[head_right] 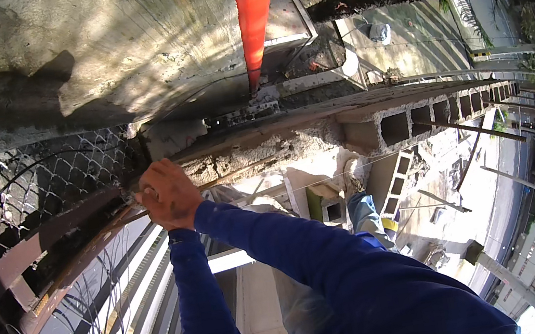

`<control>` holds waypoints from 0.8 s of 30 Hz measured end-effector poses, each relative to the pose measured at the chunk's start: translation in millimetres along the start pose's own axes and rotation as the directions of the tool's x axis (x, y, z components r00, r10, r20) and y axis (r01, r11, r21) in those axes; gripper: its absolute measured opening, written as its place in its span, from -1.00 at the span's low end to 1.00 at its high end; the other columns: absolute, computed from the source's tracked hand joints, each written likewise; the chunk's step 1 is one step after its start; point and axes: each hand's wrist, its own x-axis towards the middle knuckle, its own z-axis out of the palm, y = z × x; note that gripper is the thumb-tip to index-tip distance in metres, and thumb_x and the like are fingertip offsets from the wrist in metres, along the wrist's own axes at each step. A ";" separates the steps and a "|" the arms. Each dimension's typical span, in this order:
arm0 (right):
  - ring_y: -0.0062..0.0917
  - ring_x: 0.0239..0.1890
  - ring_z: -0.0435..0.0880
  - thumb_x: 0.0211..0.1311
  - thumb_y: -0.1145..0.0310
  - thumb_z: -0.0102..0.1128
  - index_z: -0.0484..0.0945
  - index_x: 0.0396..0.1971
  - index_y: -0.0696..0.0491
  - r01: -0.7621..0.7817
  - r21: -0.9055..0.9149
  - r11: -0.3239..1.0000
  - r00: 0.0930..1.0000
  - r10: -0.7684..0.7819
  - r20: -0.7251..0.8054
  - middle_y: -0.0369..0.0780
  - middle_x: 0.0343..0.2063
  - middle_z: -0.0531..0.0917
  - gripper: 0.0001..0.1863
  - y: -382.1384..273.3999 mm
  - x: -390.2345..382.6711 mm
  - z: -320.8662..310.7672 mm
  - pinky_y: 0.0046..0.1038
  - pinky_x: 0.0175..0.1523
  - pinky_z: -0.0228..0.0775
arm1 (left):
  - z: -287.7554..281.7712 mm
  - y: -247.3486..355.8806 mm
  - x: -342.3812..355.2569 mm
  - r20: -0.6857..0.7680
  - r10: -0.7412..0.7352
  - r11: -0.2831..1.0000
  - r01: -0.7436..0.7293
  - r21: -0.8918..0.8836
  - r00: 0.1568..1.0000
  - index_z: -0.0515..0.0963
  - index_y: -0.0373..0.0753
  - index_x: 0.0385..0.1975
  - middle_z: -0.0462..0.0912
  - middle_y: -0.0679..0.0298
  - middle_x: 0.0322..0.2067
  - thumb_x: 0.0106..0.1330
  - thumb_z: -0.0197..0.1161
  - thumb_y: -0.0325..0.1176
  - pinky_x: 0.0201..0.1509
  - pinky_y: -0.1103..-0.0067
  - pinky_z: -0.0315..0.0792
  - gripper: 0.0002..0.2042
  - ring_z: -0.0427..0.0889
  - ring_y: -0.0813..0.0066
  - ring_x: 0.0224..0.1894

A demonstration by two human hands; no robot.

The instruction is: The person places hollow concrete blocks onto a wall under construction, aligns them, and taps them into position using a hammer. The person repeats this process for multiple blocks along the wall.

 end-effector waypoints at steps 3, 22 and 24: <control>-0.52 -0.28 0.42 0.25 0.16 0.15 0.46 -0.27 0.12 -0.691 0.540 0.480 0.427 0.875 -0.231 -0.33 -0.38 0.47 -0.70 87.5 -77.7 -110.7 -0.24 -0.11 0.32 | 46.0 12.7 -7.4 -0.176 0.045 0.998 -0.039 0.041 0.983 0.46 -0.20 -0.23 0.12 0.44 -0.73 0.44 0.08 -0.12 -0.49 0.53 0.24 -0.74 0.18 0.59 -0.66; -0.51 0.02 0.63 0.24 0.09 -0.09 0.73 -0.23 -0.17 -0.062 -0.925 0.375 0.015 0.927 0.375 -0.34 -0.10 0.71 -0.63 211.1 -81.3 -133.2 -0.28 -0.06 0.43 | 122.5 96.7 -42.3 -0.005 0.343 0.935 -0.341 0.096 0.939 0.21 -0.11 -0.69 0.03 0.42 -0.78 0.46 -0.08 -0.15 -0.68 0.60 -0.04 -0.60 -0.04 0.58 -0.74; -0.51 -0.07 0.56 0.23 0.11 -0.09 0.65 -0.26 -0.15 -0.100 -0.907 0.410 0.008 0.912 0.411 -0.33 -0.17 0.63 -0.69 211.5 -78.5 -140.8 -0.30 -0.12 0.38 | 141.8 92.8 -52.2 0.060 0.347 0.926 -0.353 0.137 0.936 0.19 -0.10 -0.69 0.04 0.41 -0.77 0.46 -0.09 -0.20 -0.67 0.60 -0.02 -0.61 -0.03 0.58 -0.74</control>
